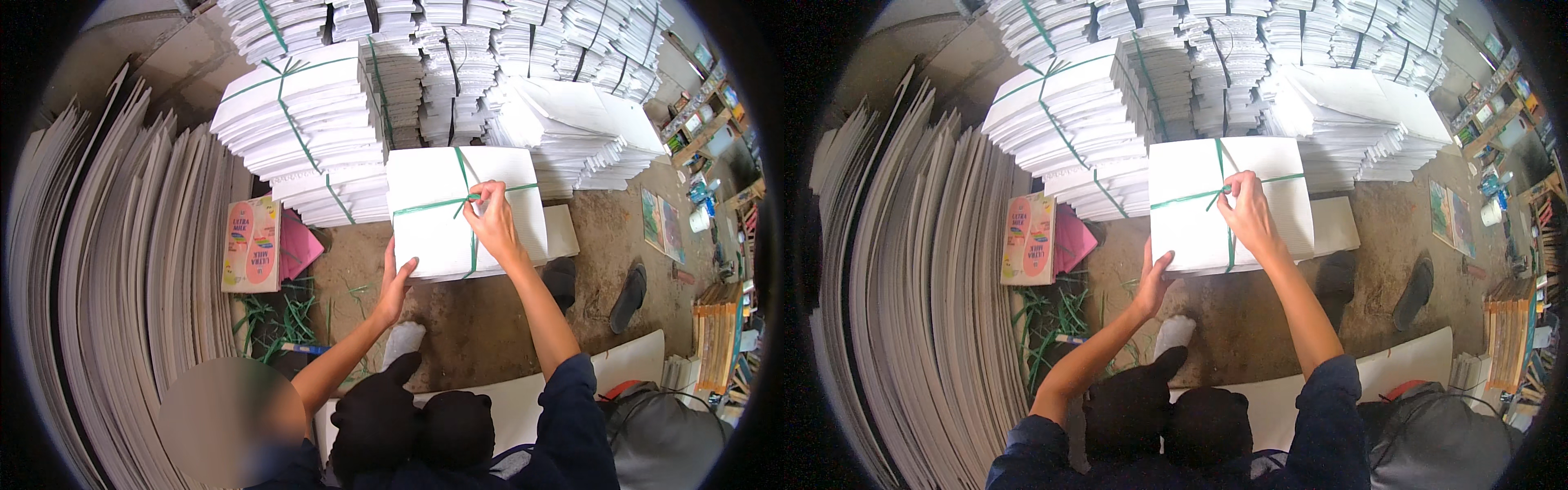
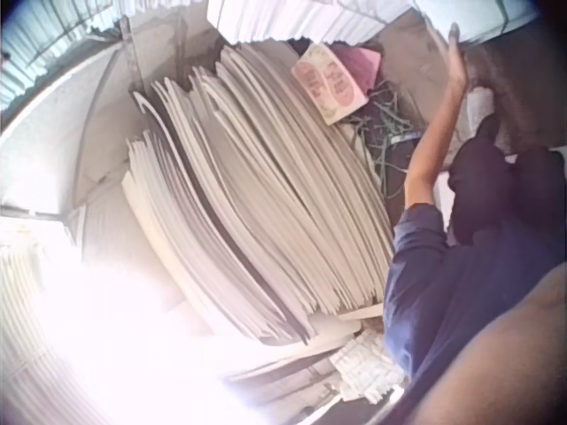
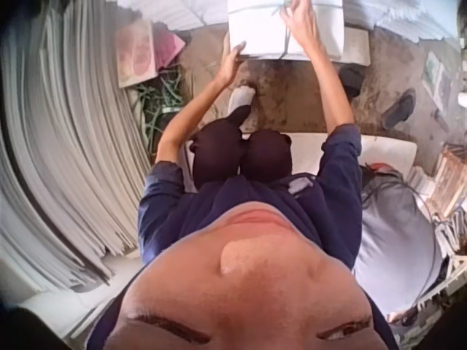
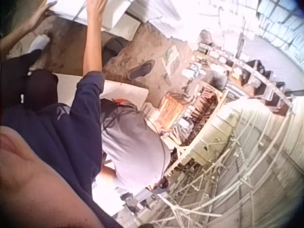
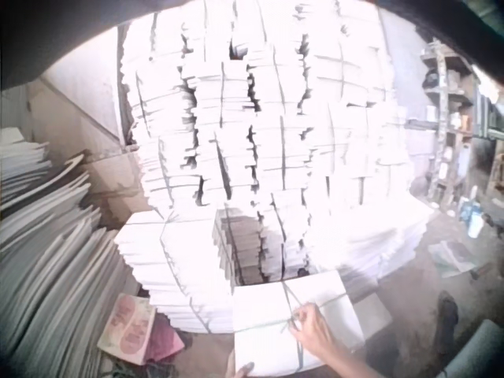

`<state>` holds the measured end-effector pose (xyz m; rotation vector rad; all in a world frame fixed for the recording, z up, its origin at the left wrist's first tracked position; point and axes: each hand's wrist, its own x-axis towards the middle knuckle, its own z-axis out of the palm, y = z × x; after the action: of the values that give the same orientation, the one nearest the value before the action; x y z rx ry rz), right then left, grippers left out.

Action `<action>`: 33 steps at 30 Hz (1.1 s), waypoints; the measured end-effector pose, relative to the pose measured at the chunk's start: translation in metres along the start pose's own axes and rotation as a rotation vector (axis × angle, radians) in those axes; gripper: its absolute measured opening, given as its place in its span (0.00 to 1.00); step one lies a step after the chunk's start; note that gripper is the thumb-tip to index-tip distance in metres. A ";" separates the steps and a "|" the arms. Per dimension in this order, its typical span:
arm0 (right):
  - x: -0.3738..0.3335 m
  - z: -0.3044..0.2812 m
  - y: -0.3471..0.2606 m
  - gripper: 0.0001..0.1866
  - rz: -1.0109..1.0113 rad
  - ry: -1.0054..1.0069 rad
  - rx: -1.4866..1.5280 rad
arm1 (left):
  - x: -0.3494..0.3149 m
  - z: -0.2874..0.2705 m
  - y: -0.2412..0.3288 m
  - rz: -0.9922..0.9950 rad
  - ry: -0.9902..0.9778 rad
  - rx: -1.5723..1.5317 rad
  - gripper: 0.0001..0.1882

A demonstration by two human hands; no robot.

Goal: The person sits on the floor and ties stacks of white paper with green plastic straps. They wrap the straps around the stacks, tie knots, and use a blue utility knife to cut the excess strap. The person then places the finished bundles onto a larger pile.

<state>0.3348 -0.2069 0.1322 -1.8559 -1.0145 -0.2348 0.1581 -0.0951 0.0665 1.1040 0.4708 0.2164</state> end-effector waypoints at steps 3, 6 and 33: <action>0.018 0.013 0.017 0.18 -0.081 0.060 -0.006 | 0.020 0.002 -0.003 0.040 0.035 -0.062 0.38; 0.039 0.012 0.032 0.19 -0.103 0.106 -0.048 | 0.040 0.015 -0.003 0.044 0.068 -0.091 0.40; 0.103 0.067 0.113 0.14 0.156 0.182 -0.111 | 0.172 0.018 0.008 0.200 0.250 0.097 0.34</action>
<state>0.4656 -0.1164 0.0800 -1.9640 -0.7417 -0.3657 0.3188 -0.0374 0.0356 1.2257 0.5985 0.5158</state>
